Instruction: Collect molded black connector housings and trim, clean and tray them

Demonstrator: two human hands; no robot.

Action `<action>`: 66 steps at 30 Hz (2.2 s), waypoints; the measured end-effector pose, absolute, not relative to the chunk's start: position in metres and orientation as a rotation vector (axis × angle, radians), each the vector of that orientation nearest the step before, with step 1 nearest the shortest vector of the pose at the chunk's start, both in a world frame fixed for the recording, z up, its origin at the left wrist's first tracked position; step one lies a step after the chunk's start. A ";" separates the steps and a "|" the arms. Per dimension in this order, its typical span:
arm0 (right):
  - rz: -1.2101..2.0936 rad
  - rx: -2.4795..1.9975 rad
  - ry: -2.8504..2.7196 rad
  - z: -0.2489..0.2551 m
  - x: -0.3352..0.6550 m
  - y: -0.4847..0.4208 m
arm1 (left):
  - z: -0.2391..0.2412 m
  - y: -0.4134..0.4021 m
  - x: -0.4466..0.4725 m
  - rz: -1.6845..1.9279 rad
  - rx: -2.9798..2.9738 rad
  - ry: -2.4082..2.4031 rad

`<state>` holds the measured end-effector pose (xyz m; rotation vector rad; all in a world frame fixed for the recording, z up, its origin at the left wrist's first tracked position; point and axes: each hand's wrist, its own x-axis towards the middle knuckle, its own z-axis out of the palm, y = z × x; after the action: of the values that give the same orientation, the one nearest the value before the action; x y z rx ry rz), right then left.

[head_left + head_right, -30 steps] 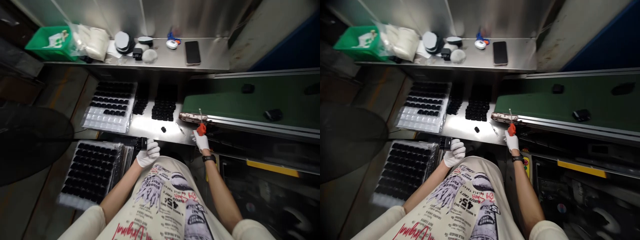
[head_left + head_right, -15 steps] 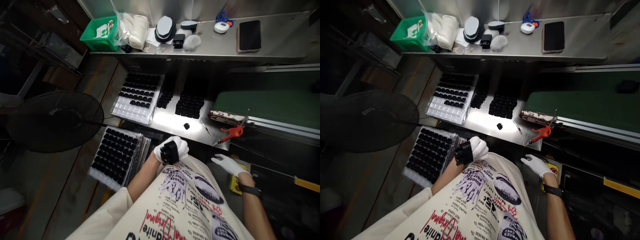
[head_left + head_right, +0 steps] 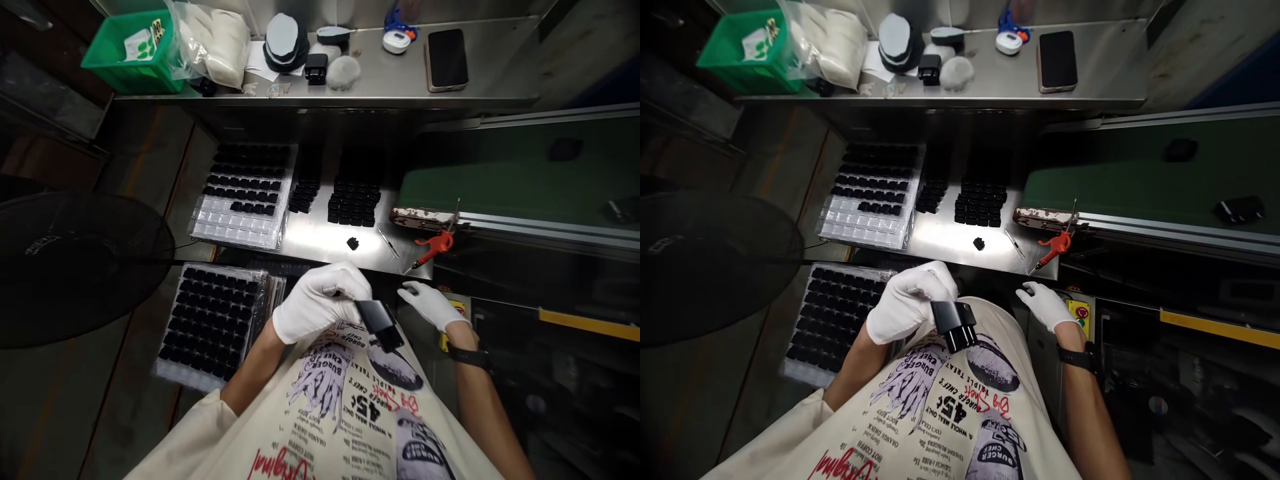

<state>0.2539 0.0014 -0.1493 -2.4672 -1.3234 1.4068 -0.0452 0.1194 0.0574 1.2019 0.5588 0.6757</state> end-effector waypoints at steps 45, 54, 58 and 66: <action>0.918 -1.736 -1.451 0.085 0.148 0.005 | 0.097 0.092 -0.025 0.477 0.994 1.129; 1.046 -1.657 -1.401 0.075 0.155 0.006 | 0.097 0.091 -0.023 0.450 1.013 1.203; 1.107 -1.617 -1.386 0.073 0.157 0.010 | 0.097 0.093 -0.023 0.425 1.017 1.200; 0.951 -1.644 -1.402 0.069 0.153 0.010 | 0.103 0.099 -0.018 0.376 1.019 1.230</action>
<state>0.1532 0.0103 0.0687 -1.6437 -1.4015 0.9510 -0.0182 0.0993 0.1034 1.0193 1.2302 0.3762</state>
